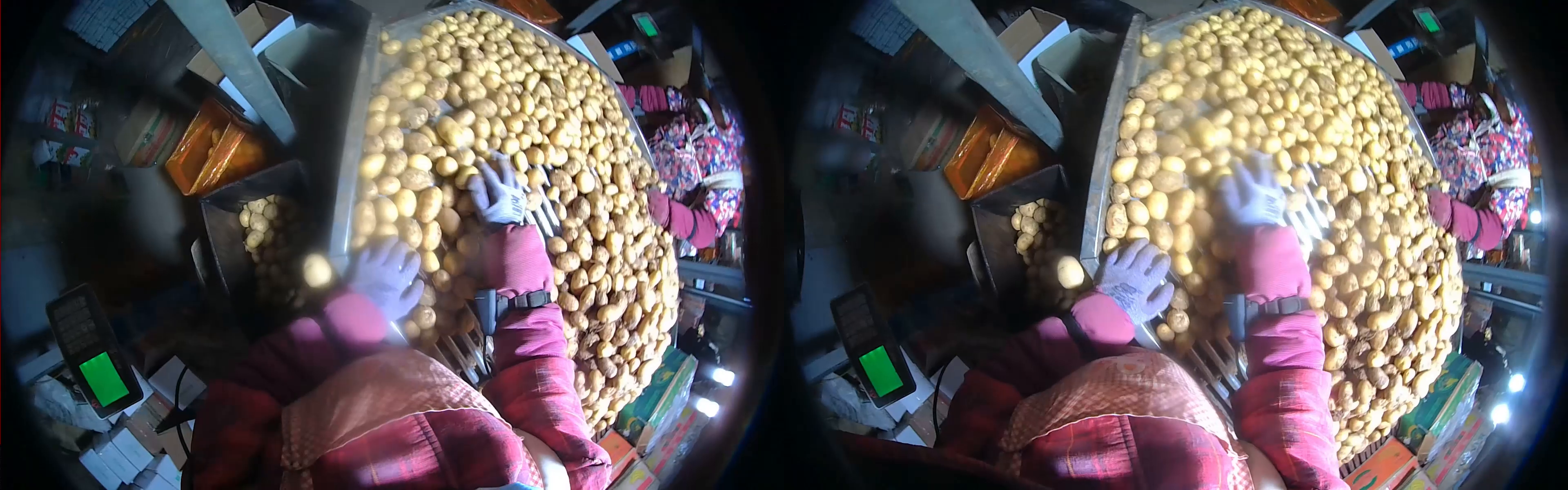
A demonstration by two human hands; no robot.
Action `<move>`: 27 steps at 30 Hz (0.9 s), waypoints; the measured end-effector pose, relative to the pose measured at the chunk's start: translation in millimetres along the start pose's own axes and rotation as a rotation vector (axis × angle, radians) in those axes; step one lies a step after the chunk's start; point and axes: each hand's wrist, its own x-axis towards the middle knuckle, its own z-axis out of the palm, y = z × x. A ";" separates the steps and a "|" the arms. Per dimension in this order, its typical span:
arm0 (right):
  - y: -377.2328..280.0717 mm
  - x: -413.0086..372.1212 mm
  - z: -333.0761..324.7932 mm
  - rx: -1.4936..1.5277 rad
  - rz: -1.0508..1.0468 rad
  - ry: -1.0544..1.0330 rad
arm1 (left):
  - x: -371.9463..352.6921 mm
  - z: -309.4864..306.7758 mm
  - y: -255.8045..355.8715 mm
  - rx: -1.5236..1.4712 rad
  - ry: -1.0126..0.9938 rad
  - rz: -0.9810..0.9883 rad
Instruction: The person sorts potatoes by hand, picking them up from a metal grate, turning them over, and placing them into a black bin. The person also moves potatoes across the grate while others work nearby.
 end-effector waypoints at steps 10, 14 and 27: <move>-38.7 -91.6 -70.0 0.249 -0.314 -0.125 | 4.7 -0.6 5.4 0.103 -0.033 -0.055; -12.1 -135.8 -74.3 0.339 0.089 -0.011 | 2.3 1.5 6.9 0.105 -0.044 -0.057; -41.6 -100.6 -31.8 0.160 -0.216 -0.278 | 1.8 0.3 8.4 0.116 -0.003 -0.057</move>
